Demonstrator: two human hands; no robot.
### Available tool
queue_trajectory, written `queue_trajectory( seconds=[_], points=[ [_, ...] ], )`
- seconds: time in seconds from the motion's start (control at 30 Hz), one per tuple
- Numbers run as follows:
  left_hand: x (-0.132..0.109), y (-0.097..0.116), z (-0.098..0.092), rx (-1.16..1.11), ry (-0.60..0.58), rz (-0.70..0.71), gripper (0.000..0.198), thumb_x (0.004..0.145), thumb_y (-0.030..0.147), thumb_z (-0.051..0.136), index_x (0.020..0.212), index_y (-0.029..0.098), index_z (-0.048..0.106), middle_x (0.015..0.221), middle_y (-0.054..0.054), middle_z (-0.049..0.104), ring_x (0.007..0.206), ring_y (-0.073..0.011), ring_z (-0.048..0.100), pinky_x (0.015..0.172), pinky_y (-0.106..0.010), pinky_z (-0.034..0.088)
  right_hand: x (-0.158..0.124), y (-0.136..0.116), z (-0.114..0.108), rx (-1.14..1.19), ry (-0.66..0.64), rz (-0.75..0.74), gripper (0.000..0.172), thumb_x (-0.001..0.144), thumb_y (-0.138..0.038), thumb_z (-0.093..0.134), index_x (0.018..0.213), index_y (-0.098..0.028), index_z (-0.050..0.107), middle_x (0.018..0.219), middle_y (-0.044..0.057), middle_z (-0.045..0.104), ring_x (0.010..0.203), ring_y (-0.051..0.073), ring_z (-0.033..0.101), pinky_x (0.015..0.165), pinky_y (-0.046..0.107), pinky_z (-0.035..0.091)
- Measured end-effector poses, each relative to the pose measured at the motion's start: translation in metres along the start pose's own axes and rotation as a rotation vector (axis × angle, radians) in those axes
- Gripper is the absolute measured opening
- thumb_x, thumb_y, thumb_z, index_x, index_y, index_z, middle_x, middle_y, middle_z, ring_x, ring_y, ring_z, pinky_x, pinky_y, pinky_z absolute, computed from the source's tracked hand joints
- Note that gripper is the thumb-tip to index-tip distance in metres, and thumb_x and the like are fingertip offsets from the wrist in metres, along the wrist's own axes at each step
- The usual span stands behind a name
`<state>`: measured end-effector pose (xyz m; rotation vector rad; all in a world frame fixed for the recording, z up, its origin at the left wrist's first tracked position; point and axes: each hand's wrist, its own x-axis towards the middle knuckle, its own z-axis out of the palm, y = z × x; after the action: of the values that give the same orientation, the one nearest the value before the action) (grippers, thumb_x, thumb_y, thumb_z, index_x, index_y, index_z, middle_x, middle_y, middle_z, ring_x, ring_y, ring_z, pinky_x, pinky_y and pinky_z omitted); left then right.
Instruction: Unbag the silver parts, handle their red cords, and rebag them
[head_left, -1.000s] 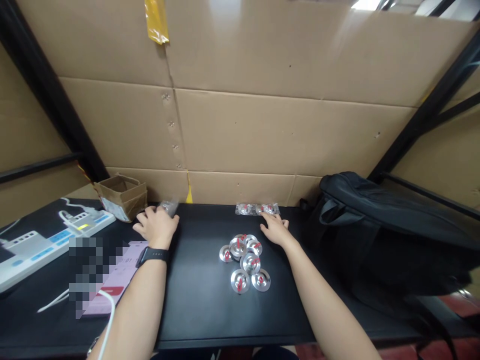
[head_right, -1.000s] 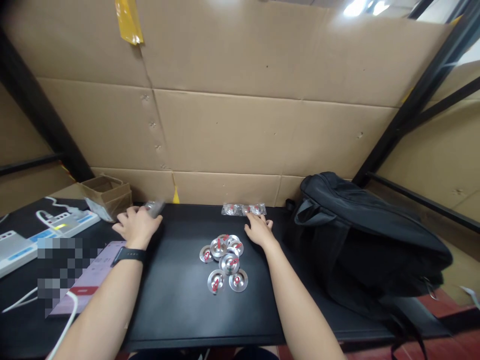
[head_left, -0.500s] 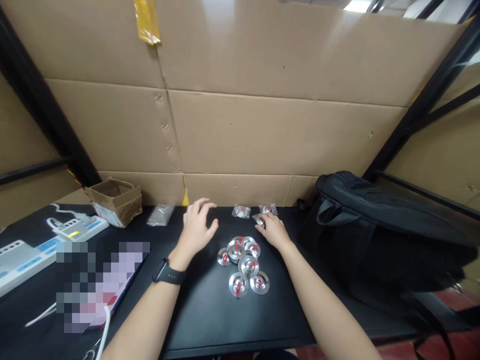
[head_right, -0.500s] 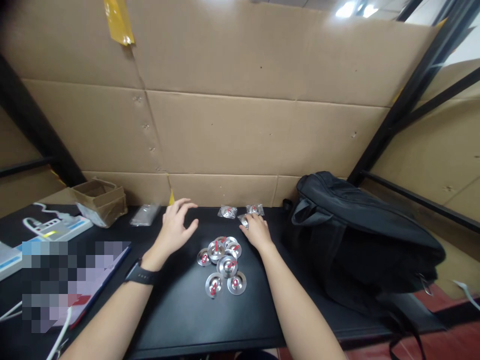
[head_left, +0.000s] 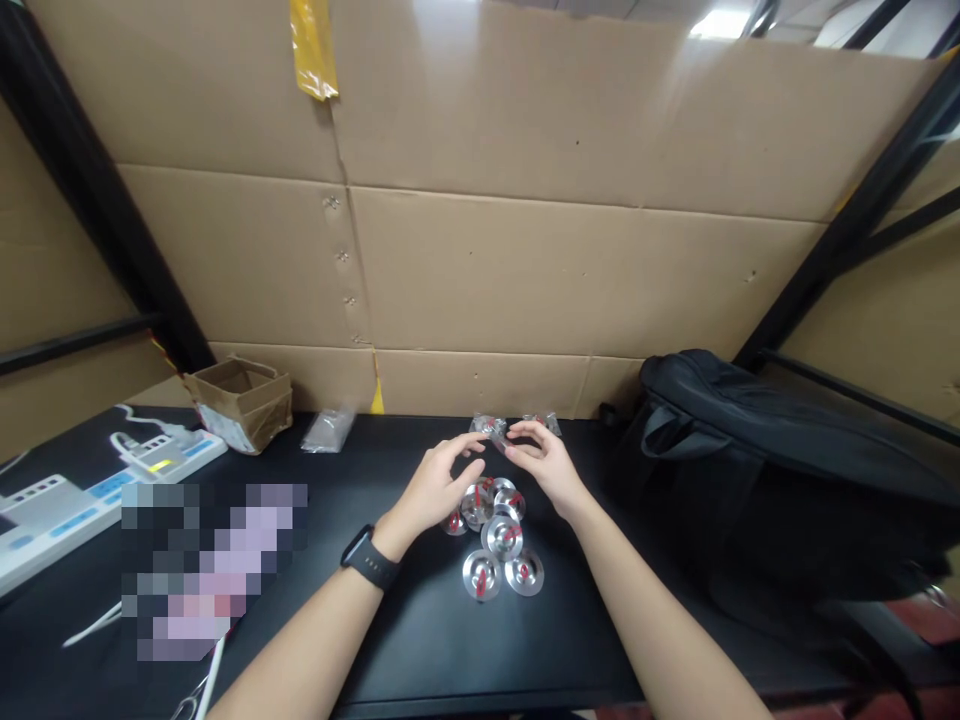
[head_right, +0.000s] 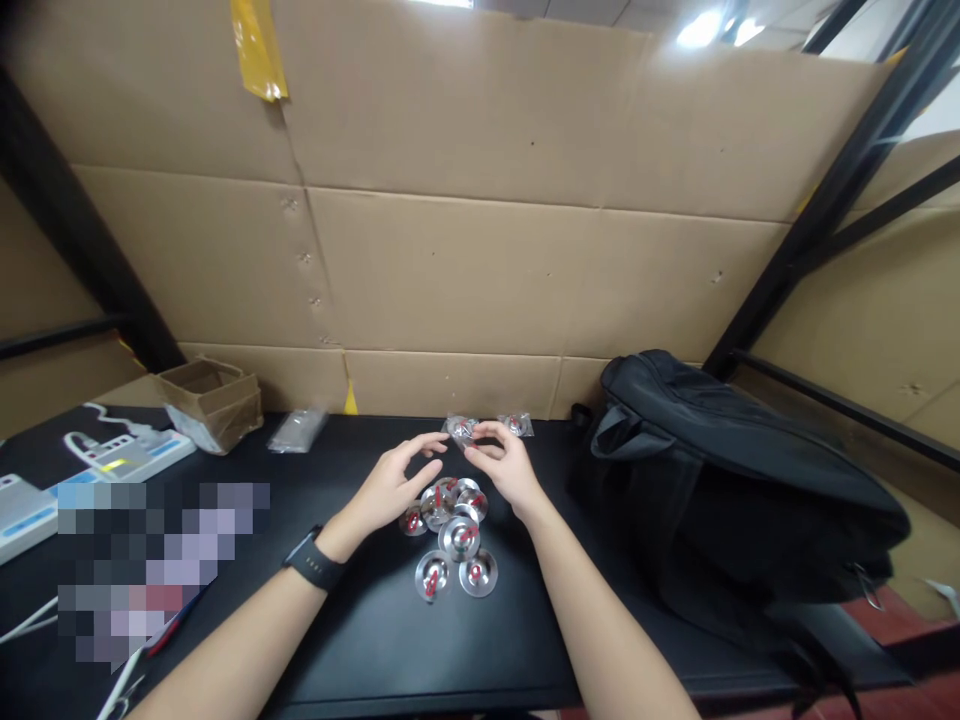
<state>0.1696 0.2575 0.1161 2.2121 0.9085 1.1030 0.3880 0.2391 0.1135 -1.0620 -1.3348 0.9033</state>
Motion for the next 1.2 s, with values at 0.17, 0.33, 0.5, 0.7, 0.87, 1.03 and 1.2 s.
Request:
queue_trajectory(
  seconds=[0.17,0.33,0.5,0.7,0.87,1.03,1.2],
  points=[
    [0.001,0.002,0.001,-0.079,0.073,-0.002,0.034,0.091,0.029,0.061,0.125,0.026,0.061,0.116,-0.006,0.07,0.101,-0.0195,0.066,0.094,-0.035,0.052,-0.01,-0.01,0.015,0.132,-0.078,0.008,0.037,0.074,-0.036,0.082,0.104,-0.025,0.064,0.115,0.004,0.062,0.099,0.021,0.067,0.094,0.038,0.054],
    [0.002,0.006,-0.004,-0.086,0.156,-0.021,0.023,0.09,0.029,0.063,0.113,0.024,0.067,0.107,-0.003,0.073,0.098,-0.0178,0.067,0.092,-0.032,0.051,-0.012,-0.006,0.019,0.231,-0.127,0.057,0.039,0.073,-0.034,0.084,0.104,-0.025,0.063,0.116,0.003,0.059,0.096,0.019,0.066,0.085,0.032,0.055],
    [0.001,0.007,-0.005,-0.082,0.206,-0.036,0.016,0.091,0.032,0.063,0.101,0.023,0.071,0.102,-0.003,0.075,0.095,-0.0186,0.068,0.09,-0.033,0.05,-0.014,-0.005,0.023,0.293,-0.136,0.079,0.035,0.075,-0.032,0.083,0.104,-0.024,0.064,0.113,0.002,0.059,0.087,0.016,0.066,0.078,0.029,0.054],
    [0.002,0.008,-0.004,-0.147,0.195,-0.06,0.022,0.087,0.031,0.068,0.107,0.022,0.067,0.1,-0.002,0.073,0.092,-0.0167,0.066,0.086,-0.03,0.049,-0.017,-0.009,0.026,0.306,-0.167,0.094,0.037,0.074,-0.03,0.084,0.105,-0.025,0.063,0.114,0.002,0.057,0.086,0.015,0.066,0.075,0.029,0.055],
    [0.002,0.013,-0.006,-0.19,0.201,-0.08,0.019,0.089,0.03,0.066,0.105,0.02,0.068,0.093,-0.002,0.073,0.085,-0.0153,0.066,0.081,-0.028,0.05,-0.018,-0.01,0.027,0.313,-0.162,0.112,0.04,0.071,-0.029,0.086,0.103,-0.025,0.064,0.118,0.003,0.057,0.093,0.017,0.066,0.079,0.03,0.056],
    [0.001,0.011,-0.009,-0.141,0.262,-0.071,0.015,0.089,0.034,0.066,0.09,0.021,0.074,0.09,-0.002,0.076,0.082,-0.0168,0.068,0.08,-0.029,0.051,-0.018,-0.01,0.028,0.342,-0.159,0.1,0.035,0.073,-0.029,0.085,0.101,-0.024,0.064,0.117,0.003,0.058,0.092,0.018,0.067,0.08,0.031,0.055],
    [0.002,0.004,-0.013,-0.18,0.286,-0.075,0.016,0.088,0.036,0.068,0.088,0.021,0.074,0.087,-0.003,0.074,0.079,-0.0172,0.067,0.079,-0.03,0.051,-0.02,-0.016,0.032,0.396,-0.14,0.096,0.029,0.076,-0.03,0.082,0.099,-0.024,0.066,0.113,0.003,0.062,0.091,0.019,0.069,0.087,0.036,0.055]
  ],
)
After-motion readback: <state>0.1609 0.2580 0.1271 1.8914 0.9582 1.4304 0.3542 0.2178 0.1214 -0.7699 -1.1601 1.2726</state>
